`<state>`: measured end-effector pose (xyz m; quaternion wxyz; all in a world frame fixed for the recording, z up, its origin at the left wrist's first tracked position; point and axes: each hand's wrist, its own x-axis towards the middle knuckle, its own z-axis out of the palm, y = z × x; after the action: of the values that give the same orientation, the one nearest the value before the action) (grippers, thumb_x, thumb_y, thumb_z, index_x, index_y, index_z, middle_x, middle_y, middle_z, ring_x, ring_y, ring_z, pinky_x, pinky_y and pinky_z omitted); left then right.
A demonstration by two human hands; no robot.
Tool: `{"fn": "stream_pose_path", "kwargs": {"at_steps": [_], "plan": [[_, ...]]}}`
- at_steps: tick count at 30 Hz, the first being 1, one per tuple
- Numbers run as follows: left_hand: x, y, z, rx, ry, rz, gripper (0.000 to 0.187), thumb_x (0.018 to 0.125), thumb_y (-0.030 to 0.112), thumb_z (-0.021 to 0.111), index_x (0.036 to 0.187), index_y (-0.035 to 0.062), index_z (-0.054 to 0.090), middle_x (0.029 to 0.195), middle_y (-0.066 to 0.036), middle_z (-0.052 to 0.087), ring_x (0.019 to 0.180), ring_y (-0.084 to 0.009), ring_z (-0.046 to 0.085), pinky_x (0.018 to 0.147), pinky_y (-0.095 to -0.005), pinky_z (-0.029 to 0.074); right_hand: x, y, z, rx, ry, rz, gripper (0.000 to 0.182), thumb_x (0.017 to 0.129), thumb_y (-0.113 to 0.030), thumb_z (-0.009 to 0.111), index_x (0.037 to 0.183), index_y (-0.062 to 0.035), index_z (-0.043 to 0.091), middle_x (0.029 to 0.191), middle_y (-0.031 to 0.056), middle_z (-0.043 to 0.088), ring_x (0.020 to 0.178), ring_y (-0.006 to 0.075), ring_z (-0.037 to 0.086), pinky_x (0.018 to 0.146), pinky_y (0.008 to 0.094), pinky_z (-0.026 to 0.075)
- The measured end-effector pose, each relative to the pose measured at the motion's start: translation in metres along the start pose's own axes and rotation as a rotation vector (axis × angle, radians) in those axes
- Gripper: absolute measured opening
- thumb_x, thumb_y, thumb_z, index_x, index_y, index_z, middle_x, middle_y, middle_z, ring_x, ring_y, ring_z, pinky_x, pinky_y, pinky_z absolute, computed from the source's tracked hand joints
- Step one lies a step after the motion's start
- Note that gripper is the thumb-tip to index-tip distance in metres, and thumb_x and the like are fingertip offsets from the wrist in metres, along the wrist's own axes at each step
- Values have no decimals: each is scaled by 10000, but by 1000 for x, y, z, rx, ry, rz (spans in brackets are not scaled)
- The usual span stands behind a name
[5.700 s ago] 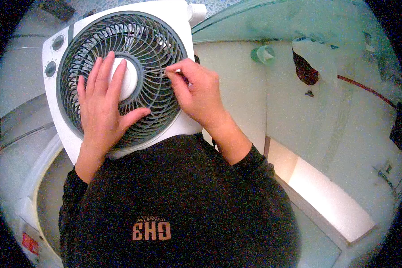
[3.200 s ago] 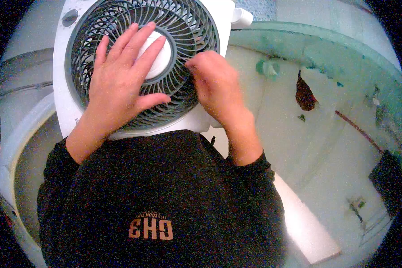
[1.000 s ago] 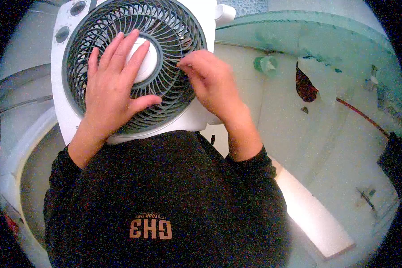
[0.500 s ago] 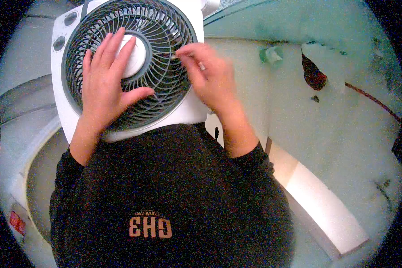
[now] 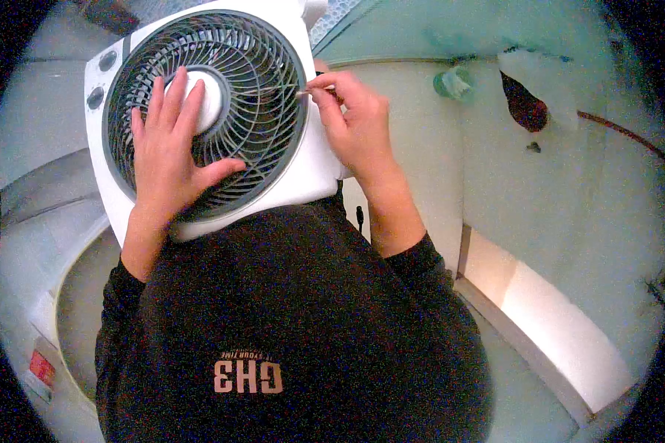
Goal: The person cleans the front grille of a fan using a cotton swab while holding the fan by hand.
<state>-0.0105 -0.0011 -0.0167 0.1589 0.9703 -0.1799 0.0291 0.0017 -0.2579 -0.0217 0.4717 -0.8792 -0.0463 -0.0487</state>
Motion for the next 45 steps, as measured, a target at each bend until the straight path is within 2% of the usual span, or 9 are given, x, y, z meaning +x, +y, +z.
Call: {"fn": "stream_pose_path", "kwargs": {"at_steps": [7, 13, 17, 23, 29, 32, 38, 41, 45], "plan": [[-3, -8, 6, 29, 78, 4, 1062, 583, 574, 826, 1440, 90, 429, 1553, -145, 339, 1428, -399, 296, 1067, -657, 269, 13, -2, 17, -52, 62, -60, 93, 902, -86, 643, 976, -43, 679, 833, 129, 692, 704, 210, 666, 649, 317, 514], [-1, -9, 5, 19, 57, -11, 1040, 587, 553, 834, 1436, 100, 439, 1553, -127, 346, 1425, -376, 312, 1076, -646, 264, 28, 10, 19, -274, -90, -391, 87, 889, -46, 605, 972, -36, 629, 898, 178, 661, 835, 371, 652, 714, 406, 522], [-3, -9, 4, 0, 57, -27, 1046, 579, 540, 841, 1441, 110, 433, 1553, -108, 351, 1427, -360, 315, 1083, -641, 263, 22, -1, 24, -111, -201, -213, 79, 886, -31, 583, 963, -33, 600, 901, 176, 653, 870, 389, 643, 747, 432, 513], [-3, -8, 3, -21, 56, -38, 1046, 574, 522, 844, 1445, 118, 427, 1558, -99, 342, 1426, -347, 323, 1090, -629, 262, 28, 2, 22, -303, -100, -290, 90, 894, -28, 567, 976, -44, 600, 908, 171, 661, 850, 387, 651, 740, 432, 515], [-3, -7, 2, -30, 59, -46, 1040, 573, 505, 847, 1445, 125, 427, 1555, -92, 345, 1426, -332, 322, 1095, -623, 258, 32, 4, 19, -221, -141, -96, 85, 904, -35, 560, 980, -44, 597, 884, 169, 672, 858, 378, 659, 744, 432, 517], [-3, -8, 2, -31, 54, -41, 1039, 571, 501, 848, 1445, 130, 427, 1554, -91, 346, 1427, -329, 319, 1095, -623, 256, 30, 5, 21, -279, -159, -245, 77, 912, -53, 562, 980, -46, 596, 882, 172, 674, 857, 375, 662, 742, 430, 519], [-3, -7, 2, -51, 68, -43, 1046, 556, 493, 856, 1442, 135, 431, 1553, -82, 349, 1426, -325, 318, 1107, -617, 246, 36, 3, 18, -309, -165, -70, 79, 913, -59, 560, 980, -40, 598, 887, 185, 672, 849, 380, 662, 740, 430, 520], [-1, -7, 0, -104, 127, -46, 981, 542, 451, 877, 1384, 126, 492, 1506, -89, 408, 1387, -331, 368, 1089, -619, 273, 38, -6, 14, -515, -168, -223, 74, 911, -48, 559, 975, -35, 594, 891, 194, 664, 846, 390, 656, 744, 433, 517], [-2, -6, 1, -100, 148, -43, 946, 538, 435, 885, 1354, 121, 524, 1480, -96, 442, 1371, -331, 391, 1075, -624, 292, 28, -13, 19, -204, -283, -82, 96, 895, -33, 559, 986, -35, 588, 892, 196, 657, 845, 403, 641, 744, 446, 508]]}}
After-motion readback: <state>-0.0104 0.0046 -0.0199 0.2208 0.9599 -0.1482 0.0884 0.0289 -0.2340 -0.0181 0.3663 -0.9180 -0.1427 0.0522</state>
